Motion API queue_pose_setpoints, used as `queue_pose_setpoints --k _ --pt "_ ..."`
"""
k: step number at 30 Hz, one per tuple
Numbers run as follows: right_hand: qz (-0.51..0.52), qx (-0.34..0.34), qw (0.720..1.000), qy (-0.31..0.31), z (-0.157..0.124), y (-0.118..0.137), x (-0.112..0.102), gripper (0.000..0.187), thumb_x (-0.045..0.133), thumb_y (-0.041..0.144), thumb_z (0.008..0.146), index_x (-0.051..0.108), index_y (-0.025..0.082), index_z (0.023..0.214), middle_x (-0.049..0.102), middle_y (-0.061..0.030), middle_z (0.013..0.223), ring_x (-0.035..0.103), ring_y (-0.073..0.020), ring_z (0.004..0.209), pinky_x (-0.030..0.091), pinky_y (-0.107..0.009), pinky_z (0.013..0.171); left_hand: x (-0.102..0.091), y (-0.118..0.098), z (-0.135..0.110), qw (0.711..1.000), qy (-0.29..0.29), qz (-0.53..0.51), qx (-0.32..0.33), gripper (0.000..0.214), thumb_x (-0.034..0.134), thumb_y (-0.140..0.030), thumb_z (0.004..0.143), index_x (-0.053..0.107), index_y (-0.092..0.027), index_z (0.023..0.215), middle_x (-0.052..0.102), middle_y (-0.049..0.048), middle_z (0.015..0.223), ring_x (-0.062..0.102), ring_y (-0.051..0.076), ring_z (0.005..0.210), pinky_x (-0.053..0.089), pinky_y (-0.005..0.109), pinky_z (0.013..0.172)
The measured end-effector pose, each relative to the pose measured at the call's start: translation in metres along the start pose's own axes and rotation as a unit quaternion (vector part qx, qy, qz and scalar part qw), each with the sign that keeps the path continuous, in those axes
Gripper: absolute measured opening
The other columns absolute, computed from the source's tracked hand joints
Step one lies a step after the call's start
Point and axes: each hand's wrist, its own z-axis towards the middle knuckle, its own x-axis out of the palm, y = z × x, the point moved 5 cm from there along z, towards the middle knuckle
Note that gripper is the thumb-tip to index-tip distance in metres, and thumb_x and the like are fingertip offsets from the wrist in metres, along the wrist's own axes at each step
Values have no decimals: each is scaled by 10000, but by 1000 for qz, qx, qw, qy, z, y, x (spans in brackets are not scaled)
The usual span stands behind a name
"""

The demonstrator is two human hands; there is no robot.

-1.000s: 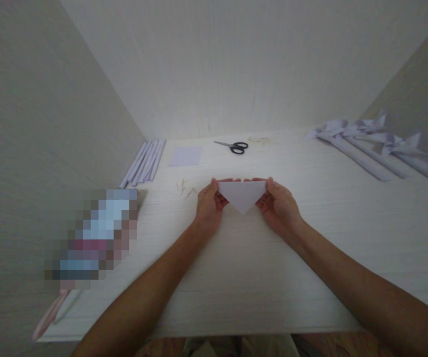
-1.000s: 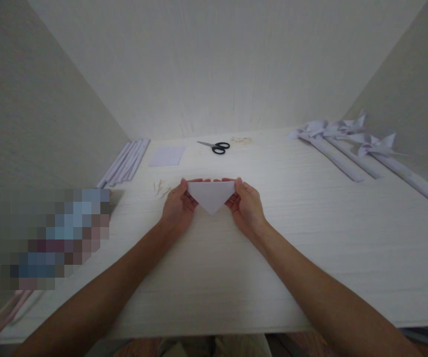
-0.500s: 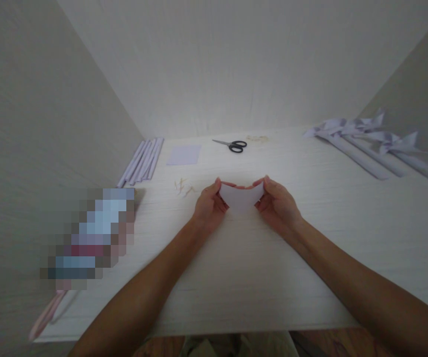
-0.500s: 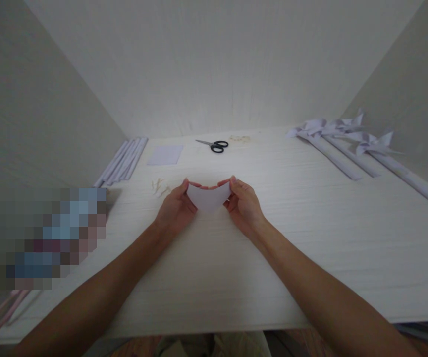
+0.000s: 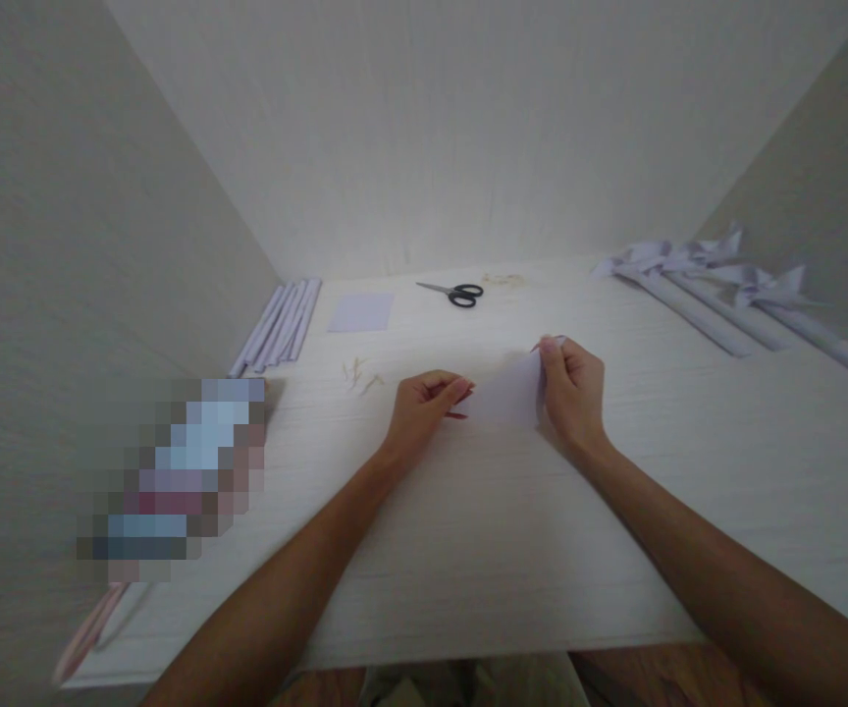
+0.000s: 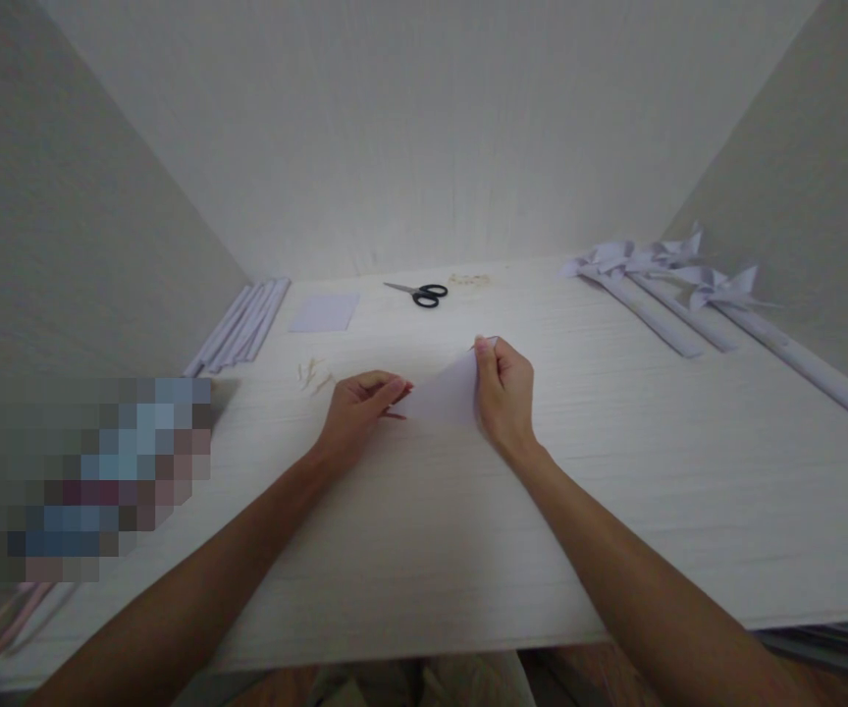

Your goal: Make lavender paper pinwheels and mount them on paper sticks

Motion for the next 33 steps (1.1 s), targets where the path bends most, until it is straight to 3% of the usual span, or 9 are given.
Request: queue_pose_setpoints --k 3,7,12,19,22,26,30,33 --pt "-81 -55 994 57 -4 11 5 337 391 304 826 384 192 508 344 42 474 338 -95 470 235 -246 473 11 -3 -5 993 52 106 22 211 565 -320 687 614 -153 567 526 -15 513 436 81 488 315 202 465" --pt "-130 -80 981 120 -12 15 15 302 375 285 824 369 199 535 351 45 456 334 -91 440 223 -245 469 25 -9 -13 970 90 207 93 294 471 -321 755 524 -155 519 422 -34 493 356 83 487 263 221 478" --pt "-148 -79 979 112 -14 15 18 302 358 287 829 343 206 539 342 44 455 328 -94 430 213 -248 470 29 -12 -16 951 56 274 134 307 448 -307 777 458 -167 504 410 -34 488 352 86 483 255 230 500" --pt "-172 -82 974 124 -9 16 17 306 363 280 827 350 205 531 361 38 451 333 -99 424 213 -258 472 33 -10 -15 945 44 299 128 281 452 -310 775 475 -170 533 433 -32 497 376 90 487 258 230 507" --pt "-166 -80 979 90 2 11 4 322 380 276 822 346 202 510 356 37 452 333 -101 443 215 -257 472 30 -9 -16 942 47 312 116 276 458 -311 771 482 -165 538 438 -35 495 382 87 488 264 225 510" --pt "-151 -30 987 -49 20 -3 -29 346 380 274 818 305 206 487 290 52 444 278 -97 427 187 -254 449 18 -8 -17 935 40 334 109 258 457 -286 771 504 -155 553 453 -41 496 382 78 485 263 220 514" --pt "-150 -45 987 36 17 -4 -19 349 398 291 817 324 195 490 314 51 442 306 -93 439 205 -249 459 8 -8 -14 941 -21 321 106 322 389 -334 808 452 -160 544 368 -55 447 349 76 457 253 218 495" --pt "-142 -62 985 79 5 5 -3 355 393 297 822 325 189 490 321 49 447 317 -86 445 215 -244 464 14 -7 -13 949 5 301 96 347 327 -393 827 466 -162 608 395 -50 466 369 79 457 269 216 490"
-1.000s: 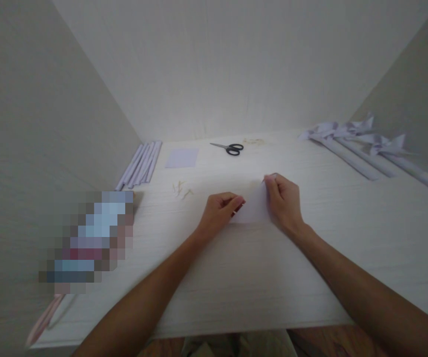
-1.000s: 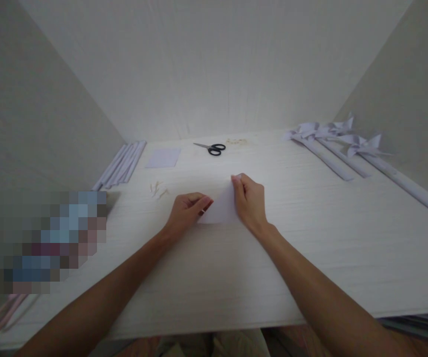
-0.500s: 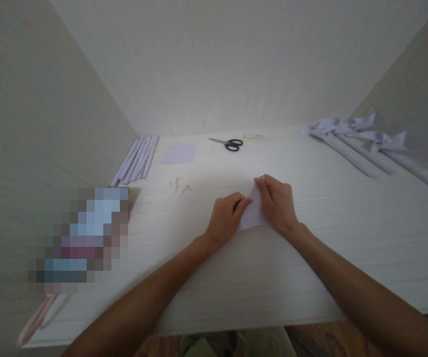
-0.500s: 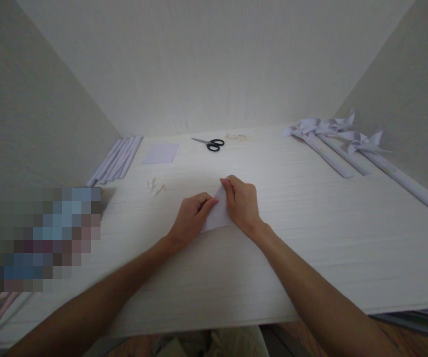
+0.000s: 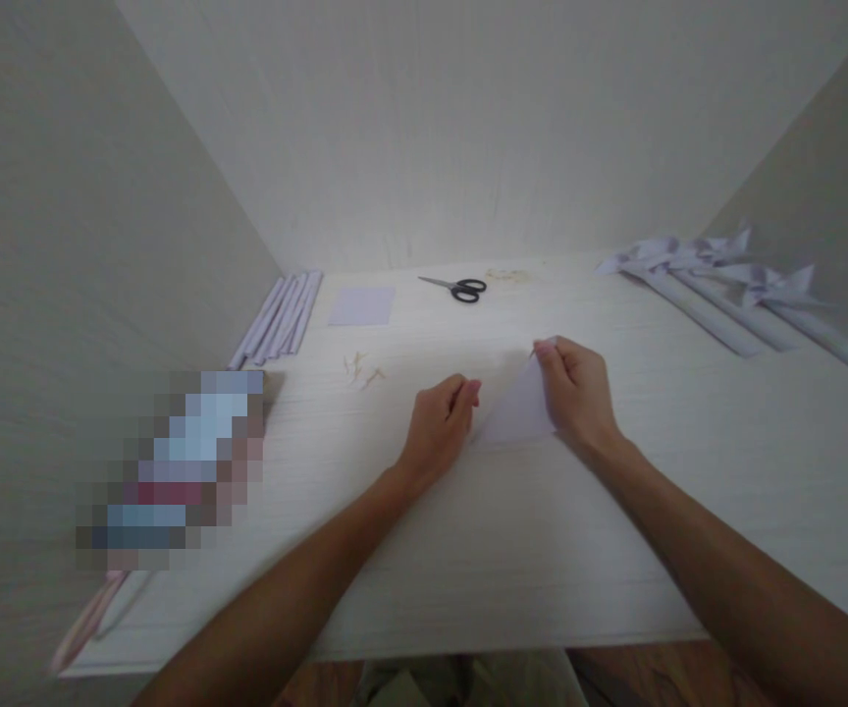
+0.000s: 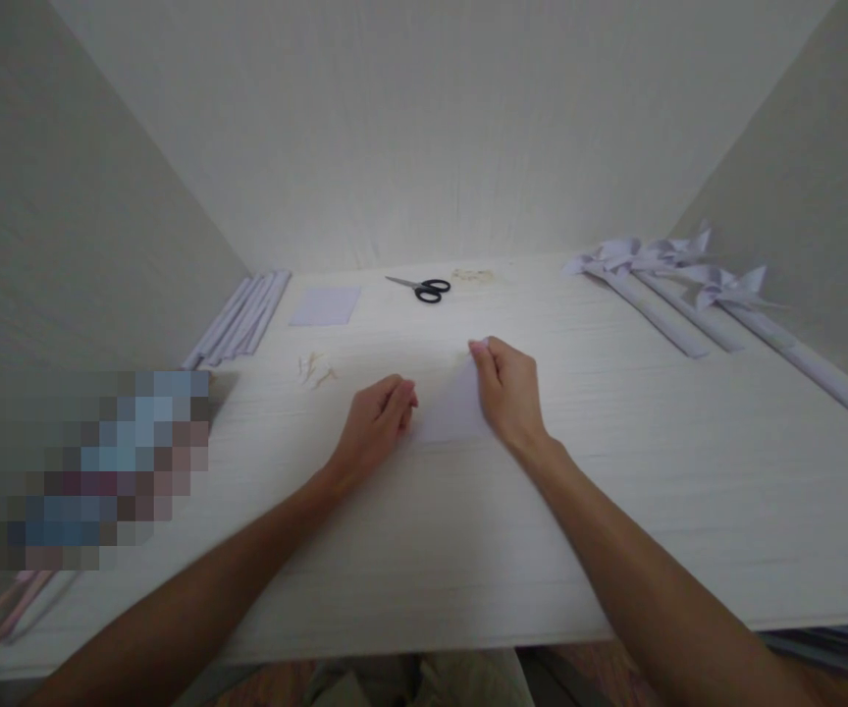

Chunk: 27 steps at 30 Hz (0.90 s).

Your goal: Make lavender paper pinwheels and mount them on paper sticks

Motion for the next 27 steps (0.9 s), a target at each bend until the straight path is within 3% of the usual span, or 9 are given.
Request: queue_pose_setpoints --k 4,7,11,14,18,21,24,27 --pt "21 10 999 28 -7 11 11 353 399 303 819 340 182 492 325 49 445 310 -80 446 211 -241 455 10 -10 0 997 62 16 43 321 365 -378 813 474 -154 611 430 -34 546 387 81 526 280 214 509" --pt "98 64 992 36 -9 6 17 359 437 342 793 335 184 488 304 57 444 286 -71 432 200 -234 429 13 -11 -1 995 86 -3 52 282 398 -334 801 454 -152 592 406 -40 542 366 74 525 278 209 511" --pt "273 201 933 120 -19 -7 36 279 605 382 655 465 171 538 416 50 467 363 -72 409 237 -224 398 10 -6 0 998 53 -25 27 261 415 -330 786 470 -150 605 419 -37 537 363 76 518 275 209 498" --pt "323 277 895 136 -25 -10 45 277 690 358 549 510 153 499 463 31 457 408 -85 404 264 -230 391 11 -5 0 998 49 -28 19 255 422 -324 781 481 -148 606 423 -36 530 360 75 510 272 207 489" --pt "387 298 869 72 -17 -14 38 230 710 303 506 547 148 461 495 21 446 393 -66 391 262 -218 373 12 -8 0 998 53 -4 34 245 422 -292 781 468 -148 588 412 -40 520 357 71 507 271 206 496" --pt "395 276 876 -3 -1 -26 19 194 705 252 507 554 152 441 476 29 426 340 -38 375 219 -196 344 12 -9 -3 996 66 19 50 245 422 -281 781 461 -149 579 399 -44 511 350 69 497 262 208 495" --pt "408 284 861 -109 8 -41 1 211 705 240 512 523 161 441 489 30 470 348 -27 384 226 -175 338 10 -7 -7 996 70 16 42 256 420 -293 782 450 -152 570 373 -49 491 333 68 480 250 210 483" --pt "420 253 867 -93 7 -39 2 234 680 280 574 512 160 463 497 26 503 371 -31 400 253 -175 360 10 -4 -9 997 72 -1 24 259 418 -306 781 449 -154 575 378 -46 500 338 72 489 253 209 480"
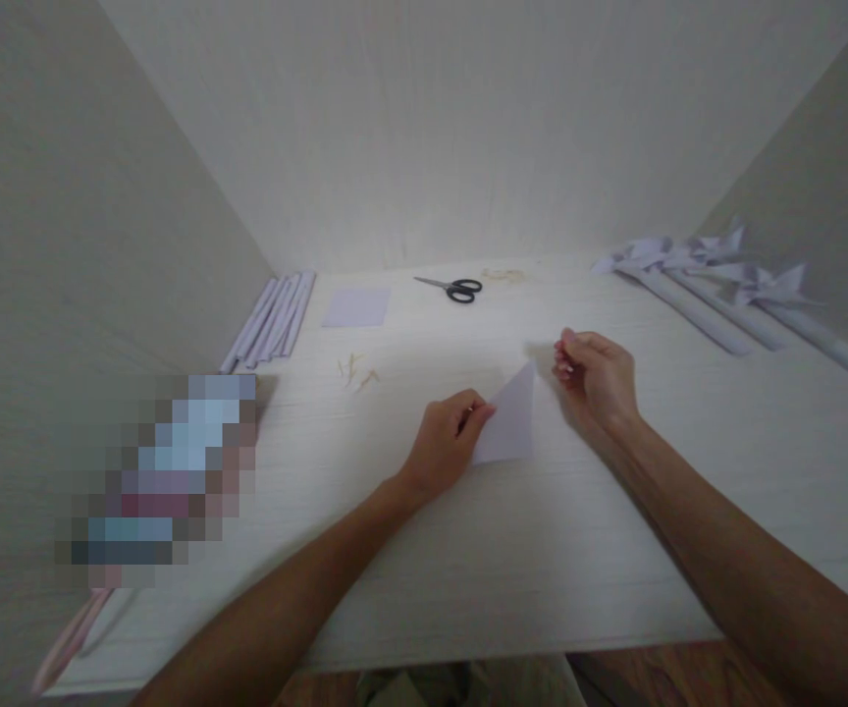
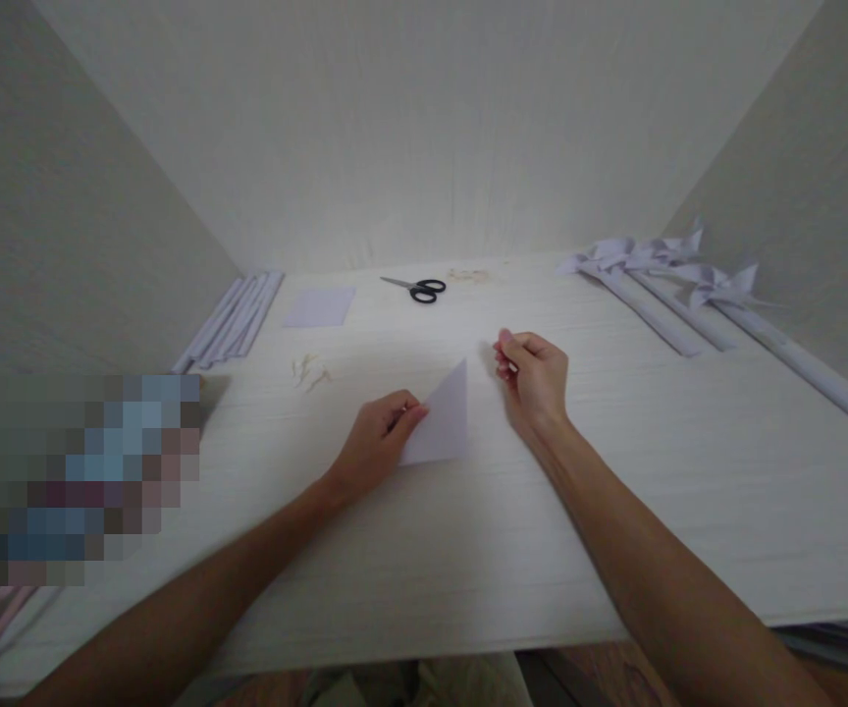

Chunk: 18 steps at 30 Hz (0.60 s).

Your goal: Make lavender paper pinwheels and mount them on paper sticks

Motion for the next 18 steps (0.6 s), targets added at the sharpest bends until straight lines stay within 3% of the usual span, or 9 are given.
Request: queue_pose_setpoints --k 3,5,9,14,18 --pt "-45 -22 991 126 -13 -5 19 278 586 375 690 537 163 518 451 32 481 376 -52 416 251 -197 381 1 1 2 1000 -2 -22 -17 256 416 -322 780 449 -156 587 378 -45 510 337 73 495 254 206 473" --pt "-99 -49 979 172 -21 -7 27 334 561 385 715 481 163 478 375 52 436 319 -50 398 210 -207 380 2 2 4 999 -2 -30 -22 259 414 -333 779 446 -157 591 378 -43 516 337 74 499 252 206 471" --pt "-203 -100 957 182 -28 -4 30 410 553 348 720 329 172 425 260 67 424 231 -49 406 151 -225 392 5 3 5 998 26 -39 -29 273 406 -349 781 446 -156 591 383 -37 529 341 78 509 252 207 468" --pt "-283 -105 914 270 -42 -6 44 387 518 329 722 306 178 437 246 58 460 231 -60 444 159 -229 414 5 0 5 997 23 -67 -42 319 374 -382 797 426 -155 578 384 -28 554 342 80 518 260 213 466" --pt "-280 -97 922 248 -41 -4 44 381 514 318 723 314 178 430 249 56 454 233 -61 441 162 -233 418 3 -3 5 997 11 -61 -38 310 389 -357 793 407 -156 557 357 -35 537 329 75 505 256 211 456"
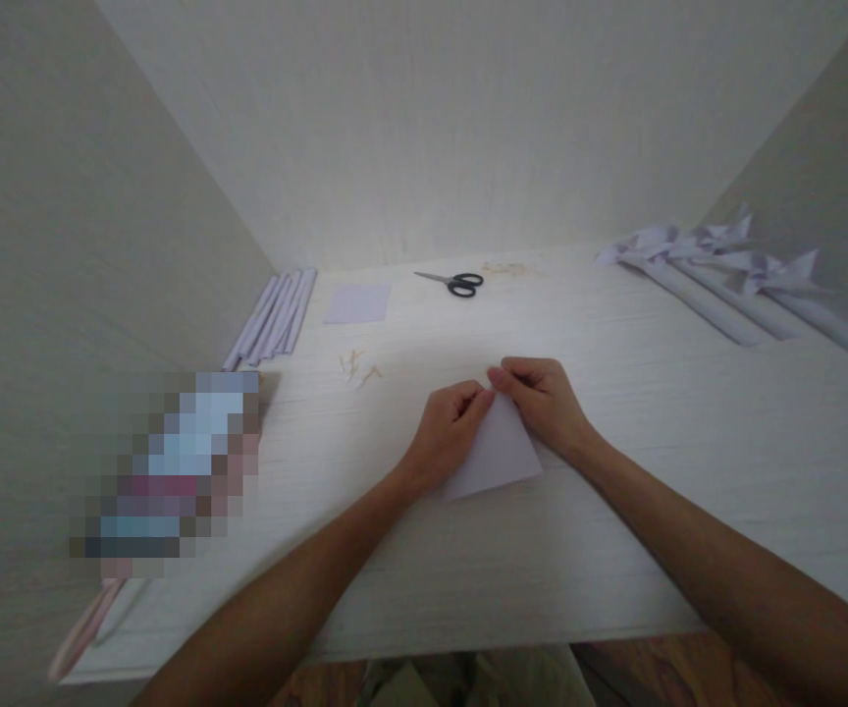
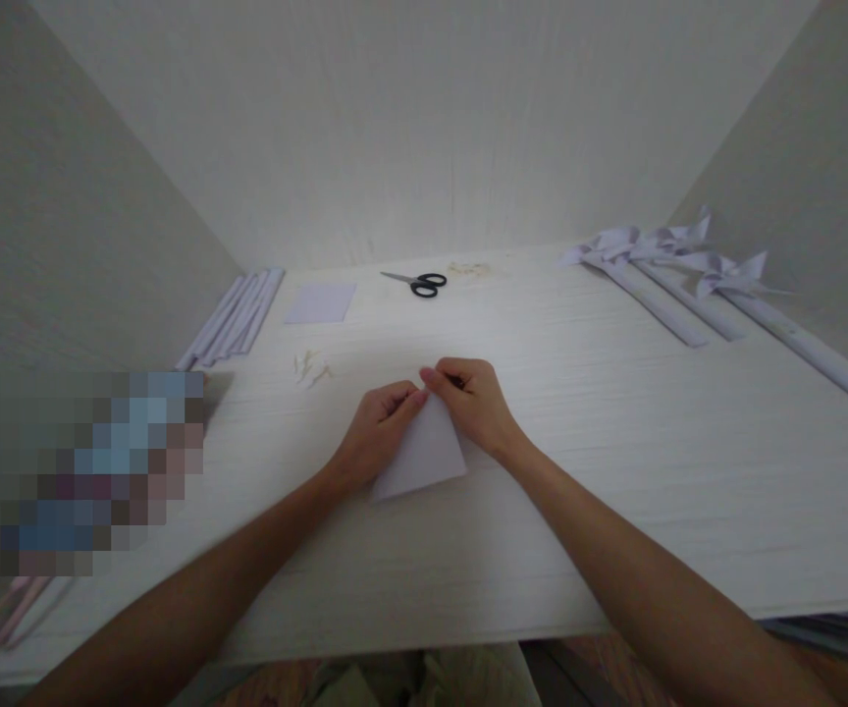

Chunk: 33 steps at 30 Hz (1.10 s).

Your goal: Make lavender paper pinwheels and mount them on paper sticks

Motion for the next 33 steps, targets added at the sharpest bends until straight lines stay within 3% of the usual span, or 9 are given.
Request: queue_pose_setpoints --k 9,17,20,24,28,31,33 --pt "120 1 976 -183 15 -27 -49 375 606 314 676 391 177 401 271 59 413 222 -56 402 138 -239 403 2 3 -4 999 39 -4 -7 310 402 -318 782 404 -160 516 325 -79 362 305 38 324 251 176 374" --pt "201 66 940 -266 17 -35 -69 386 669 316 590 363 193 391 248 74 391 232 -53 355 165 -230 355 -3 2 -8 1000 10 -23 -5 278 429 -287 752 440 -153 509 306 -84 349 270 32 313 204 175 350" --pt "217 58 920 -322 13 -34 -78 390 694 337 551 367 192 396 259 77 390 245 -52 357 183 -221 348 -10 5 -8 998 -33 -45 -14 287 439 -283 737 425 -155 480 291 -81 345 254 35 327 189 182 360" --pt "207 75 955 -201 14 -30 -53 401 681 399 569 377 191 411 290 69 399 261 -55 361 192 -221 353 -15 8 -1 991 -103 -83 -23 284 408 -327 762 437 -161 533 312 -76 367 272 45 350 210 192 383" --pt "201 70 971 -109 12 -25 -26 413 671 410 592 376 183 412 281 70 400 248 -50 365 173 -219 359 -5 2 4 998 -46 -26 25 324 408 -397 772 442 -153 562 359 -47 491 326 62 472 244 201 445" --pt "204 69 970 -113 10 -24 -20 395 655 388 621 385 177 423 289 75 395 246 -44 362 165 -213 357 1 0 4 999 8 18 39 327 414 -376 772 411 -152 534 337 -42 522 314 67 506 236 208 464" --pt "203 86 969 -114 7 -24 -17 365 660 386 610 420 173 435 329 74 393 270 -42 356 184 -207 352 1 1 3 999 14 29 40 321 412 -357 775 399 -152 528 327 -43 518 305 67 504 233 211 469"
